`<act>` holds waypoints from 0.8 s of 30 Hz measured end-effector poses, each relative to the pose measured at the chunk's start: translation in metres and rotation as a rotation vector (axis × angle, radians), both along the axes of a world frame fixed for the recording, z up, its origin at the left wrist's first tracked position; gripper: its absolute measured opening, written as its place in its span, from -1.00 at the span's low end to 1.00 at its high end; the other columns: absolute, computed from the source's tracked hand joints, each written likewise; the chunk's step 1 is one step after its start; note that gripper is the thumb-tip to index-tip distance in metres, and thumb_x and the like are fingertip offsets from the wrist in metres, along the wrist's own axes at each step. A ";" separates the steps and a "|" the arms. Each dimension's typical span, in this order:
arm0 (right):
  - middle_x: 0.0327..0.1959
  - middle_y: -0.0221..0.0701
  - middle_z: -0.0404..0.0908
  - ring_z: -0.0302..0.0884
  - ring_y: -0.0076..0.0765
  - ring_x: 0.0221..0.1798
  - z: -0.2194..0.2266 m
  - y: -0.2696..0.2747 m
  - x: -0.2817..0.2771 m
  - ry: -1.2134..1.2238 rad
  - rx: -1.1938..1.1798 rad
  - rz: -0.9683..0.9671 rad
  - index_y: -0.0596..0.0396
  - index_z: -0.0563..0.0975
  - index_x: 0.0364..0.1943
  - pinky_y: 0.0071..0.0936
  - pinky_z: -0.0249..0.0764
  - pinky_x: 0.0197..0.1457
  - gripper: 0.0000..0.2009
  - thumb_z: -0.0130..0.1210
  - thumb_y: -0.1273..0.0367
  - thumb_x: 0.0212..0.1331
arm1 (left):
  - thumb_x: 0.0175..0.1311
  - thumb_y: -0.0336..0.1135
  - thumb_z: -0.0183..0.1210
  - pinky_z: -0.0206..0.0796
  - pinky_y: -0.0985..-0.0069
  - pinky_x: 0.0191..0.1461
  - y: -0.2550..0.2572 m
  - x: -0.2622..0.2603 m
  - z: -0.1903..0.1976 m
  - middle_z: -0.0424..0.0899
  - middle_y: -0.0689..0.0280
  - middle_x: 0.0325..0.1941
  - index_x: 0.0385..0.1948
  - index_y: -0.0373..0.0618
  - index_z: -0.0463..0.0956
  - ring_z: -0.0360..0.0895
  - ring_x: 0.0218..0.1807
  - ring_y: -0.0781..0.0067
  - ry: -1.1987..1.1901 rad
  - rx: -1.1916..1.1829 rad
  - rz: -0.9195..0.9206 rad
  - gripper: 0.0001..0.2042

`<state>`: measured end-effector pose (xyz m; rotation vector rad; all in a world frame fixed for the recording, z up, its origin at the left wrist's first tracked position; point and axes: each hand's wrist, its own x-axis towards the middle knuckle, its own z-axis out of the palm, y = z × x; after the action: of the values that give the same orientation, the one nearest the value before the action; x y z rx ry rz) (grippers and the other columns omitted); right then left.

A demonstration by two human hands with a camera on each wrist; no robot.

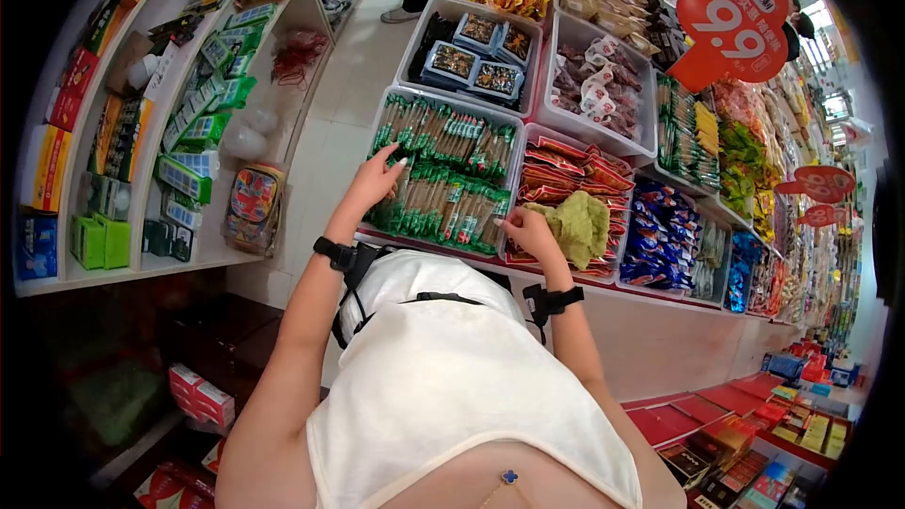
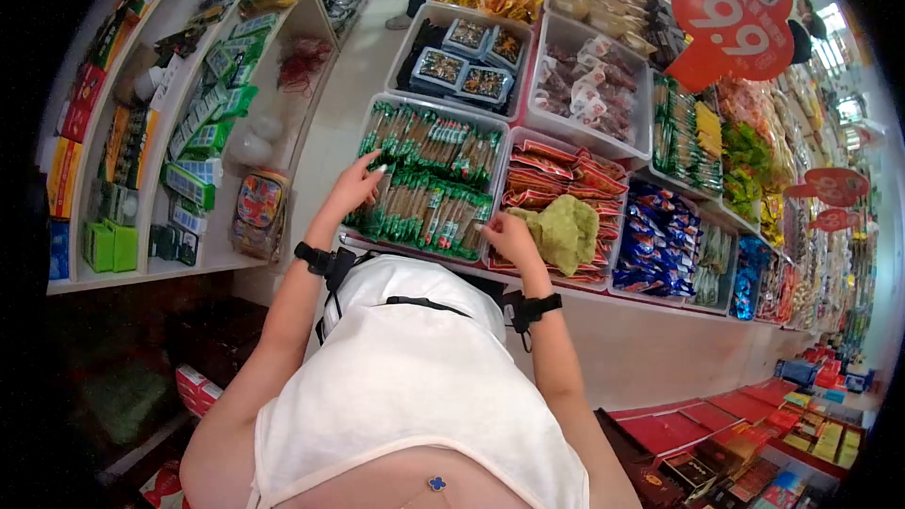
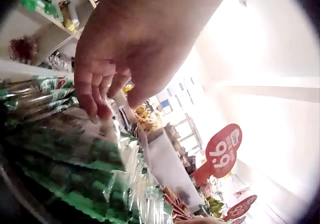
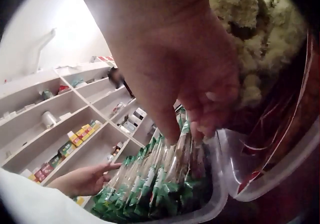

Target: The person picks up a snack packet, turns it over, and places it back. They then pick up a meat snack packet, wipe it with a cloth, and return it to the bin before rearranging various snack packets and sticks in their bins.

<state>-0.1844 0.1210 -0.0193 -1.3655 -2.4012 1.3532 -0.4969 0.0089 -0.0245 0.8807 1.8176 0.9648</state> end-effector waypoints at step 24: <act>-0.52 -0.10 0.51 0.52 0.07 -0.37 0.005 -0.003 -0.031 -0.304 0.206 0.233 0.25 0.43 -0.42 -0.09 0.45 -0.35 -0.57 0.26 0.11 0.03 | 0.02 -0.10 0.32 0.39 0.18 -0.10 0.035 0.018 0.036 0.51 0.01 -0.14 0.40 0.23 -0.11 0.51 -0.15 -0.04 0.643 0.041 -0.391 -0.10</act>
<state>-0.2157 0.1175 -0.0141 -1.3558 -2.8802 0.9562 -0.4791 0.0435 0.0114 1.6369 2.0242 0.4942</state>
